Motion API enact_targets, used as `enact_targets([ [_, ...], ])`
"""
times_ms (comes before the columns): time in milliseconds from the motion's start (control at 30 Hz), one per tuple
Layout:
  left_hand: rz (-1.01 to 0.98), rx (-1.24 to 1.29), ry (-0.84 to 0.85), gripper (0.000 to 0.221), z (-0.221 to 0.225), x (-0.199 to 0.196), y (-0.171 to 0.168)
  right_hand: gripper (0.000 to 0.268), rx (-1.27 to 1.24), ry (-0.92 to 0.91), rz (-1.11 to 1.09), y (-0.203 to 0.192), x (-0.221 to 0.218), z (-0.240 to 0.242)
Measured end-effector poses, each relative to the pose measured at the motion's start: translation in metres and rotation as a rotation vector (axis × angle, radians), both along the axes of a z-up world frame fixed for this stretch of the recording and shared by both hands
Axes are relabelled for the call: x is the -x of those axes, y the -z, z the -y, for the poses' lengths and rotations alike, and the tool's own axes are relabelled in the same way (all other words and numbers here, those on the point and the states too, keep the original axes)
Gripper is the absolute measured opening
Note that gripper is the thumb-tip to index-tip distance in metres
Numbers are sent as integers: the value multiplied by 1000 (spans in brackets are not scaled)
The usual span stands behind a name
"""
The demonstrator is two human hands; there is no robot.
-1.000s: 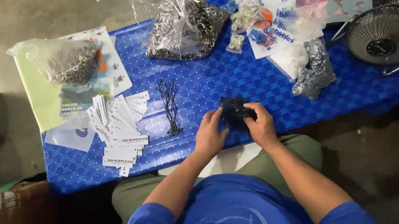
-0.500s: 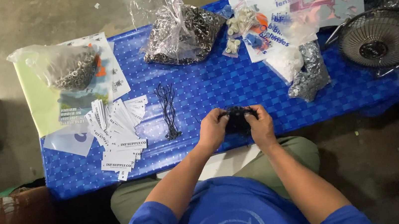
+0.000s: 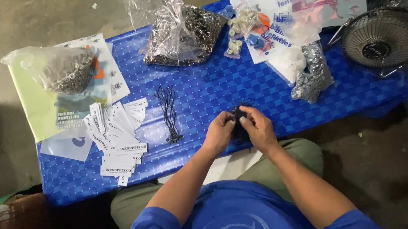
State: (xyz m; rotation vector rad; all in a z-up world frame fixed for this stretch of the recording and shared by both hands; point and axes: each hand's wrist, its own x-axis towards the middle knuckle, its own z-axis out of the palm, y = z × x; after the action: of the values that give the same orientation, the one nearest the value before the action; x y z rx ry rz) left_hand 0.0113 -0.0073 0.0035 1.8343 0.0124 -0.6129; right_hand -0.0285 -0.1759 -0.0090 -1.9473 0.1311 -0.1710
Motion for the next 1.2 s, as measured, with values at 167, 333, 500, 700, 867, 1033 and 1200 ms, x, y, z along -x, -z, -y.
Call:
enact_targets([
  [167, -19, -14, -6, 21, -4, 3, -5, 9, 65, 49, -139, 6, -7, 10],
  [333, -26, -48, -19, 23, -2, 1, 21, 7, 55, 135, -68, -8, -10, 19],
  [500, -52, -62, -53, 23, -1, 2, 16, 7, -39, 118, -73, -5, -13, 30],
  [700, -56, 4, -132, 23, 0, 2, 33, 10, -111, 139, -114, -25, -13, 27],
  [867, -67, 106, -189, 21, 5, 2, 20, 9, -56, 136, -72, -22, -10, 31],
  [1033, -64, 199, -222, 23, 11, 1, -11, 16, -47, 179, -62, -21, -9, 30],
  [1200, 202, -207, -6, 38, 9, 5, 16, 8, 99, 84, 119, -23, -9, 35],
])
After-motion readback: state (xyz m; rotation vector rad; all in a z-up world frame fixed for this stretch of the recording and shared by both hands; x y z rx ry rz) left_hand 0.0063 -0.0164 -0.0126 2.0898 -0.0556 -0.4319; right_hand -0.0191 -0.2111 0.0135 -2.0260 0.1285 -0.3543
